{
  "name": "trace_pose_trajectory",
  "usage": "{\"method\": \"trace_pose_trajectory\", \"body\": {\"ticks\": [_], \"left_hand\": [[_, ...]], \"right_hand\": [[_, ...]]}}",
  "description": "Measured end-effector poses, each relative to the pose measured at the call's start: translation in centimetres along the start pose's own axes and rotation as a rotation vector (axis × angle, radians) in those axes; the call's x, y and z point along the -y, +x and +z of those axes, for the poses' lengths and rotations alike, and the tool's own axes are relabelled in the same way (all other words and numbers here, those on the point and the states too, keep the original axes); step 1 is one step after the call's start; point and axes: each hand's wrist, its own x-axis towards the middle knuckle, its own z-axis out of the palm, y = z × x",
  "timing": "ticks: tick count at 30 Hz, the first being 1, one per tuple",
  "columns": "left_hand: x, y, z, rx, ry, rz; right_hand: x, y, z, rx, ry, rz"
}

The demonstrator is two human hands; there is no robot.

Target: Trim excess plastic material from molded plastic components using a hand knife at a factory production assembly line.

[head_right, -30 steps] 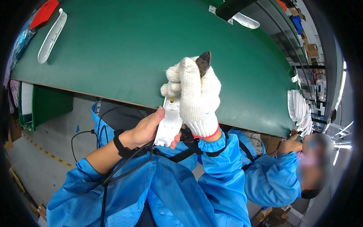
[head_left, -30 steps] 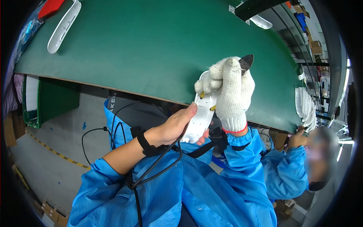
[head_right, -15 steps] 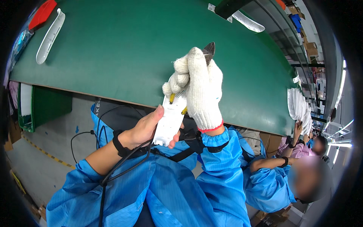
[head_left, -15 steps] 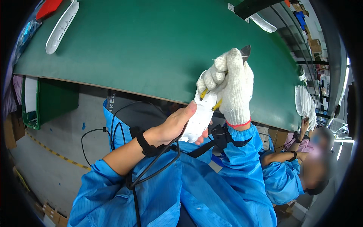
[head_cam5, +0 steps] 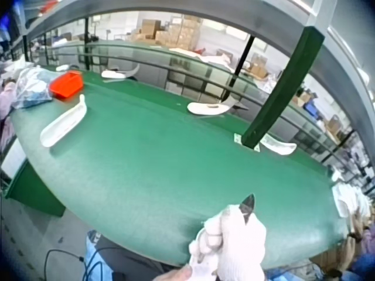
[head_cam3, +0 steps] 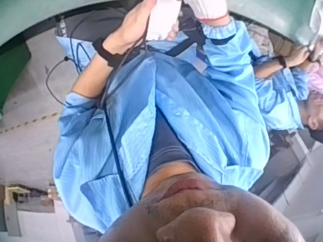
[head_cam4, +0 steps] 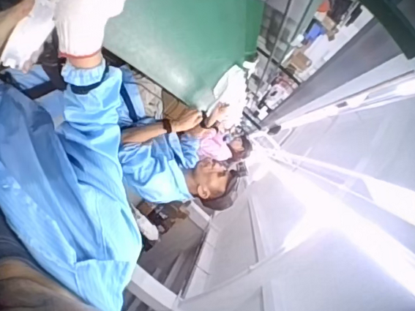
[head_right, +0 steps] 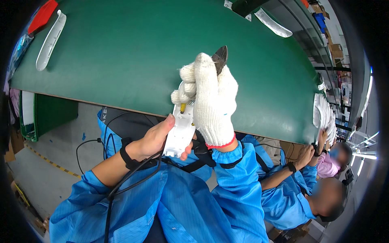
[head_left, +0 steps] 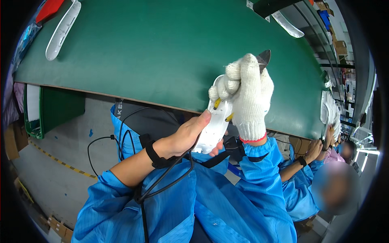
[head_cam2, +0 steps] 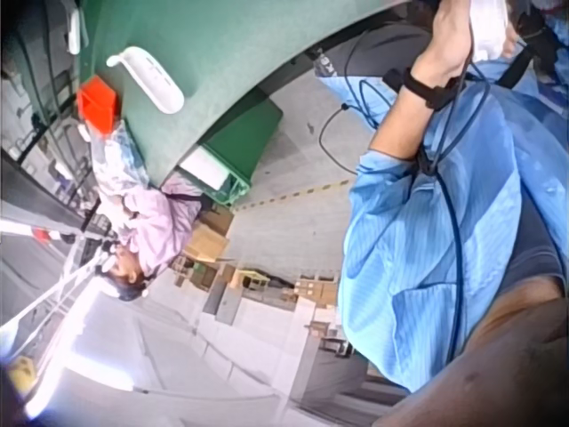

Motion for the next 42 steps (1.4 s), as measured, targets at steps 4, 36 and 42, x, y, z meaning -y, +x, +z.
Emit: {"method": "trace_pose_trajectory", "body": {"ticks": [4,36,42], "left_hand": [[-0.1,-0.1,0.2,-0.013,-0.005,-0.012],[0.1,0.1,0.4,-0.006,0.012,0.001],[0.5,0.0,0.1,0.022,-0.022,0.021]], "right_hand": [[0.3,-0.6,0.9,-0.090,-0.111,-0.020],[0.3,0.5,0.1,-0.057,0.030,0.058],[-0.3,-0.8,1.3,-0.154,-0.069,-0.050]]}}
